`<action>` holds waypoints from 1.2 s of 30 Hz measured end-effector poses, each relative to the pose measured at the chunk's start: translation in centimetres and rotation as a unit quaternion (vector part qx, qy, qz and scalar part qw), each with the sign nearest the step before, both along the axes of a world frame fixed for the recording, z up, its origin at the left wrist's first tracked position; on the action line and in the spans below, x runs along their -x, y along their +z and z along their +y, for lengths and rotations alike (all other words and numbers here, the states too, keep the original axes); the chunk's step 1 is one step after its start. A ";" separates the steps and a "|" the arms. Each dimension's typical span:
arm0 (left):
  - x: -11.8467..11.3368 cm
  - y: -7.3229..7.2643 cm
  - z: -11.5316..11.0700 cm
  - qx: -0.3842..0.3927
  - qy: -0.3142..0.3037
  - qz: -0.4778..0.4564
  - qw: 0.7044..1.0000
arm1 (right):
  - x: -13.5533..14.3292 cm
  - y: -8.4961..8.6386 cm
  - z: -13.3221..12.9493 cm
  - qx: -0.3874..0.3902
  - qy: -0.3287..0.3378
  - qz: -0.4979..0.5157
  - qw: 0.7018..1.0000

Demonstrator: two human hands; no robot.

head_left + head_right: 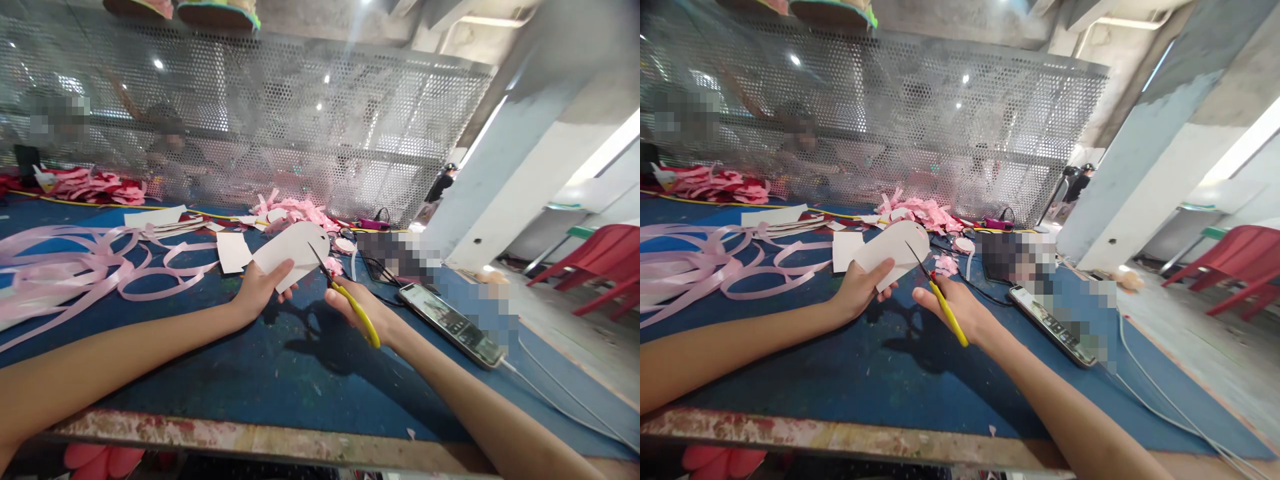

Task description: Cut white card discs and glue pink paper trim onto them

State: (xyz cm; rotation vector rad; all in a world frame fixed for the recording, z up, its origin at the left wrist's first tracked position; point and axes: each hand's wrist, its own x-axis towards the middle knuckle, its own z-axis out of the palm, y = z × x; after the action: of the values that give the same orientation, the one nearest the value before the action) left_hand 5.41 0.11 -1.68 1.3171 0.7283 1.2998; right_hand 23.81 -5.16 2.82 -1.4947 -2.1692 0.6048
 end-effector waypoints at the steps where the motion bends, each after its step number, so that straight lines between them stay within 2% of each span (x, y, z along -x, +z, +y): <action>1: 0.0 0.0 0.0 0.001 0.000 0.000 1.000 | 0.0 0.0 0.0 -0.003 0.001 -0.003 1.000; 8: 0.0 0.2 -0.1 0.000 -0.003 -0.008 1.000 | -0.2 0.0 0.0 -0.029 0.003 -0.036 0.999; 15: 0.1 0.2 -0.2 0.003 -0.002 -0.004 1.000 | -0.2 0.2 -0.1 -0.003 -0.011 -0.040 0.999; 26: 0.0 0.3 -0.2 0.011 0.007 0.002 1.000 | 0.1 -0.1 0.4 -0.001 -0.067 -0.080 0.995; 29: 0.0 0.4 -0.4 0.015 0.009 0.007 1.000 | 0.1 -0.1 0.4 0.026 -0.082 -0.085 0.993; 36: 0.0 0.4 -0.7 0.034 -0.021 0.055 0.998 | -0.3 -0.2 0.2 0.017 -0.015 -0.005 1.000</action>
State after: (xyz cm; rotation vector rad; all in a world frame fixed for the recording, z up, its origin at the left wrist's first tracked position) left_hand 5.44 -0.63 -1.24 1.3501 0.8104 1.1667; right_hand 24.09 -4.93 2.64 -1.5491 -2.1504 0.6279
